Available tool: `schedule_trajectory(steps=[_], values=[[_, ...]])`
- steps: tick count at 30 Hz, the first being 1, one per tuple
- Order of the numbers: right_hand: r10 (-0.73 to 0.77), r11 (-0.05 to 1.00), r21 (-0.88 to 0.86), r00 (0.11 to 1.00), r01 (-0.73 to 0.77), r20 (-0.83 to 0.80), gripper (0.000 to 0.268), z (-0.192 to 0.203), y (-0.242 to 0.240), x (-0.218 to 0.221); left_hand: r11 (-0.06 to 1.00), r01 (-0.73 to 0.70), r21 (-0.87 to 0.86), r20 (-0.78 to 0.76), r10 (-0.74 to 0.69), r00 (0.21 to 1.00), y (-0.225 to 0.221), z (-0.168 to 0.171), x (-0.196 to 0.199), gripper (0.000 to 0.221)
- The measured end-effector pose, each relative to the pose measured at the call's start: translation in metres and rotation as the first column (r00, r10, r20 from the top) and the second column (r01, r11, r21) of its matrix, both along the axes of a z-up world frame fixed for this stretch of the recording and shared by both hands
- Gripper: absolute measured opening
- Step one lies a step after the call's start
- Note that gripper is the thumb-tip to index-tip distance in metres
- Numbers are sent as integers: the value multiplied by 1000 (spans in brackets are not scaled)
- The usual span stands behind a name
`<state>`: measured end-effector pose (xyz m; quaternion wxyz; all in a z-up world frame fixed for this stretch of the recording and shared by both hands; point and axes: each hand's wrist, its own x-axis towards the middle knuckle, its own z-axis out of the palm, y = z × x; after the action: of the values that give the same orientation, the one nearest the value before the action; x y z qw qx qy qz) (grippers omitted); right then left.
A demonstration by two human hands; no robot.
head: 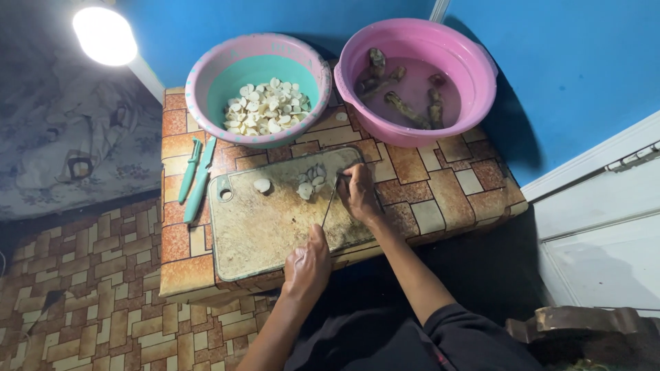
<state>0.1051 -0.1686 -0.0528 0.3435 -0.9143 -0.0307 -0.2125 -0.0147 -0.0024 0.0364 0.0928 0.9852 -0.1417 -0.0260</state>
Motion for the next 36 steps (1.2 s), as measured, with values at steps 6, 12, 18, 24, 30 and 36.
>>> schedule_trajectory(steps=[6, 12, 18, 24, 30, 36], values=[[-11, 1000, 5, 1000, 11, -10, 22, 15, 5, -3, 996, 37, 80, 14, -38, 999, -4, 23, 7, 24], [-26, 1000, -7, 1000, 26, -11, 21, 13, 4, 3, 991, 7, 134, -100, 6, 995, -13, -7, 35, 14], [-28, 999, -25, 1000, 28, 5, 22, 1, 3, 8, 986, 52, 160, -103, -36, 994, -20, 12, 45, 15], [-25, 999, -22, 999, 26, 33, 22, -11, 0, 14, 997, 36, 61, -228, -21, 973, -21, 148, 14, 17], [-10, 999, -33, 999, 11, 31, 26, -3, -1, 6, 992, 9, 124, -191, 15, 981, -23, -13, 63, 21], [13, 997, -73, 1000, -13, -4, 27, 2, -3, -4, 995, -91, 40, -265, 99, 959, -3, -69, 65, 30]])
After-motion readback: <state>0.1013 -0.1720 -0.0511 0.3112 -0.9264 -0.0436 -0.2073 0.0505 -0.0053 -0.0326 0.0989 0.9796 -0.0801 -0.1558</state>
